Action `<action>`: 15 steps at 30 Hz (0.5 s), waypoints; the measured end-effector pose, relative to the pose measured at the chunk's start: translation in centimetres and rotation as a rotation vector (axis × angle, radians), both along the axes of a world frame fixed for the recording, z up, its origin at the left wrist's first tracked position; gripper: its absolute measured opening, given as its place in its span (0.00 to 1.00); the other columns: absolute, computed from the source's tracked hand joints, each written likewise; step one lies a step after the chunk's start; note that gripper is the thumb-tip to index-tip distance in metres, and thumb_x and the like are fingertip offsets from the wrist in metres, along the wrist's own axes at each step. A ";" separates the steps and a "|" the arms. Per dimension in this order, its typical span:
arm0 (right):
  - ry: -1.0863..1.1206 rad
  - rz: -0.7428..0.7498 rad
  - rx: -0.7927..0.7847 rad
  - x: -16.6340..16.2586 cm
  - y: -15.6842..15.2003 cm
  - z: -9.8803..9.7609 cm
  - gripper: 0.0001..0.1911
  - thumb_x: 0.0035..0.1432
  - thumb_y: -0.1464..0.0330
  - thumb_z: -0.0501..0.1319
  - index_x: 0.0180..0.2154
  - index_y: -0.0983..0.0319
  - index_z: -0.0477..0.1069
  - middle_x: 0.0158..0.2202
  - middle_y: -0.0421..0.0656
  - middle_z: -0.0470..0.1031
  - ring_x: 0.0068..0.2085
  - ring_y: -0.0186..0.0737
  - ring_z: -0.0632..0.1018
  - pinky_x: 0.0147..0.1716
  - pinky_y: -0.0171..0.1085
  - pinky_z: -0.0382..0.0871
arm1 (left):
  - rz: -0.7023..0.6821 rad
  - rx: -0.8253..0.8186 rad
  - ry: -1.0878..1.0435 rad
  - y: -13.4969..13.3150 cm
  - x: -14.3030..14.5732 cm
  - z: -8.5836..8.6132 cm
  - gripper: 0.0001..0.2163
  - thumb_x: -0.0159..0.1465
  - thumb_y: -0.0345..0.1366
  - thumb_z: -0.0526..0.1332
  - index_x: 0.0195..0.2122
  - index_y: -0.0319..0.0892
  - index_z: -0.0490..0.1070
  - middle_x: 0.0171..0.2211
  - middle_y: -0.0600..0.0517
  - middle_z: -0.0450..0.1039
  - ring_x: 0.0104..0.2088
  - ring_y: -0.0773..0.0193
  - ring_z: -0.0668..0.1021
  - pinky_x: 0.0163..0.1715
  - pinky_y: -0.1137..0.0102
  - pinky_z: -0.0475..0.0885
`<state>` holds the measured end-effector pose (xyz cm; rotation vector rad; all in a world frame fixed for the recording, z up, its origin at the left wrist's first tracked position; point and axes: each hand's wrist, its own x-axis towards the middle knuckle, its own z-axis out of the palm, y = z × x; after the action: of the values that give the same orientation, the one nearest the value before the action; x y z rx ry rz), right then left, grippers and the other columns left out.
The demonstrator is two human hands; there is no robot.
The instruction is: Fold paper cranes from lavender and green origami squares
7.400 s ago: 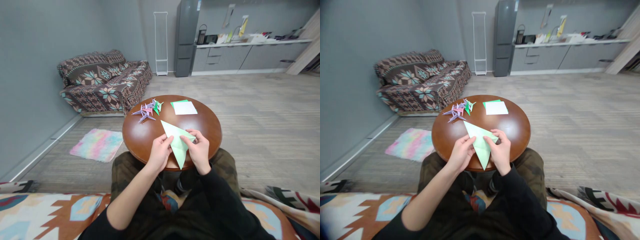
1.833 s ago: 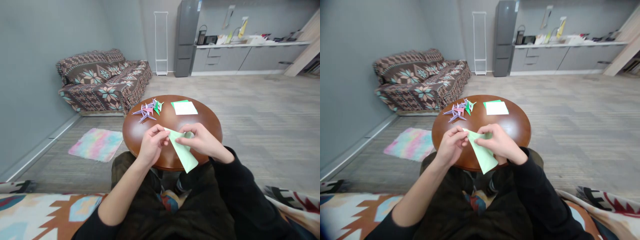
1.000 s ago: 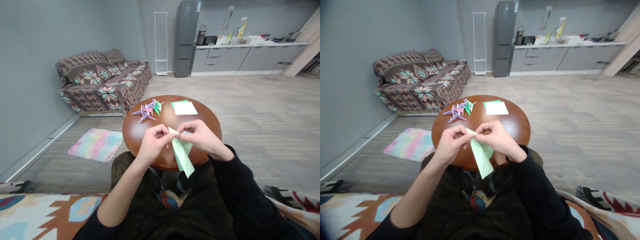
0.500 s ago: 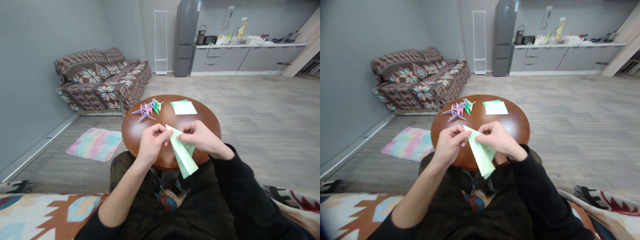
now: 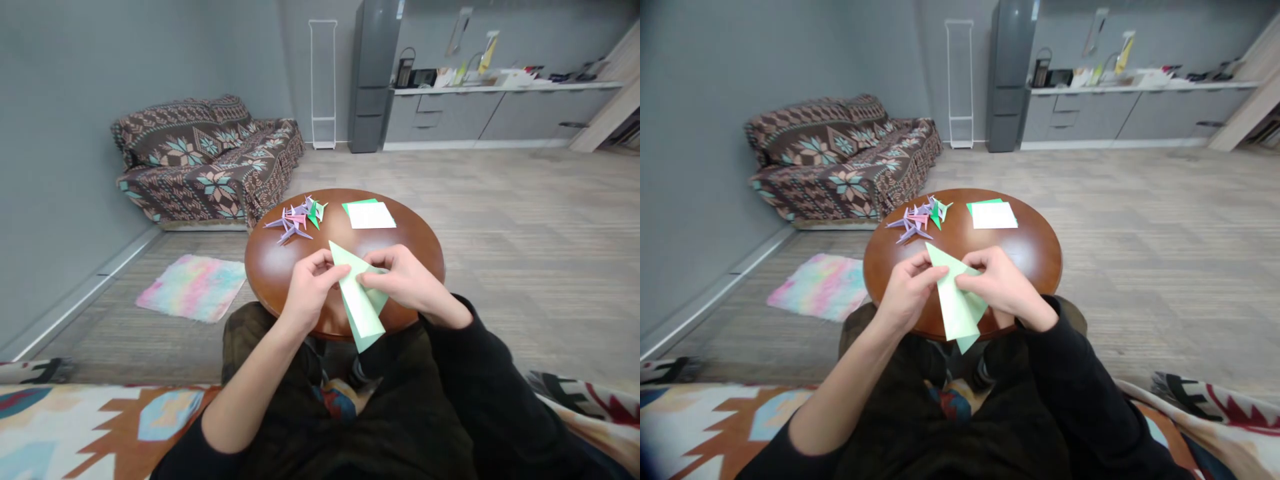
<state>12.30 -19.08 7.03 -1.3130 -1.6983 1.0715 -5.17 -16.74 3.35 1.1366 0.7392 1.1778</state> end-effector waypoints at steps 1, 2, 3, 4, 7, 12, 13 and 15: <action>-0.016 0.008 0.012 0.0 0.0 0.0 0.07 0.50 0.69 0.61 0.24 0.64 0.73 0.22 0.36 0.66 0.27 0.32 0.64 0.26 0.34 0.56 | 0.008 -0.026 -0.032 0.0 0.1 0.0 0.08 0.53 0.33 0.72 0.31 0.38 0.75 0.28 0.53 0.75 0.29 0.68 0.74 0.32 0.72 0.68; -0.032 0.017 0.024 0.0 0.0 0.0 0.07 0.50 0.69 0.61 0.23 0.64 0.72 0.22 0.35 0.65 0.27 0.32 0.64 0.26 0.34 0.55 | 0.016 -0.050 -0.064 0.0 0.1 0.0 0.08 0.53 0.33 0.72 0.30 0.38 0.75 0.27 0.53 0.74 0.28 0.68 0.73 0.31 0.72 0.68; -0.044 0.026 0.033 0.0 0.0 0.0 0.07 0.50 0.69 0.61 0.23 0.64 0.72 0.22 0.35 0.64 0.27 0.32 0.63 0.26 0.34 0.55 | 0.024 -0.068 -0.093 0.1 0.2 0.1 0.08 0.52 0.32 0.72 0.28 0.38 0.74 0.26 0.54 0.74 0.27 0.69 0.73 0.31 0.73 0.68; -0.053 0.033 0.038 0.1 0.0 -0.1 0.07 0.51 0.69 0.61 0.23 0.64 0.72 0.22 0.35 0.63 0.27 0.32 0.63 0.26 0.34 0.55 | 0.029 -0.079 -0.118 0.2 0.1 0.3 0.08 0.52 0.31 0.72 0.26 0.38 0.73 0.25 0.54 0.73 0.27 0.70 0.72 0.30 0.73 0.67; -0.064 0.027 0.019 0.1 0.0 -0.2 0.06 0.50 0.69 0.61 0.23 0.64 0.72 0.22 0.35 0.63 0.27 0.32 0.63 0.26 0.35 0.55 | 0.056 -0.076 -0.176 1.0 -0.4 0.9 0.09 0.51 0.30 0.72 0.23 0.38 0.71 0.24 0.55 0.70 0.25 0.72 0.70 0.28 0.75 0.65; -0.046 0.037 -0.035 0.2 -0.2 -0.4 0.06 0.49 0.69 0.61 0.24 0.64 0.74 0.22 0.36 0.65 0.27 0.34 0.65 0.27 0.35 0.57 | 0.169 -0.042 -0.205 2.1 -1.6 1.3 0.09 0.53 0.33 0.72 0.25 0.39 0.72 0.24 0.56 0.68 0.27 0.71 0.70 0.27 0.76 0.65; -0.042 0.030 -0.038 0.2 -0.2 -0.5 0.06 0.49 0.69 0.61 0.24 0.64 0.74 0.22 0.36 0.66 0.27 0.34 0.65 0.27 0.35 0.57 | 0.158 -0.044 -0.162 2.0 -1.7 1.1 0.08 0.54 0.35 0.72 0.27 0.39 0.74 0.25 0.55 0.69 0.28 0.70 0.72 0.28 0.75 0.65; -0.045 0.011 -0.032 0.2 -0.2 -0.5 0.06 0.49 0.69 0.61 0.25 0.64 0.75 0.23 0.36 0.67 0.28 0.34 0.66 0.27 0.35 0.58 | 0.066 0.003 -0.002 1.5 -1.4 0.7 0.10 0.55 0.39 0.72 0.33 0.40 0.77 0.28 0.54 0.74 0.29 0.68 0.73 0.28 0.74 0.66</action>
<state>12.46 -19.23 6.51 -1.3584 -1.7303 1.0870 -6.61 -15.28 4.00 1.1208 0.7789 1.2352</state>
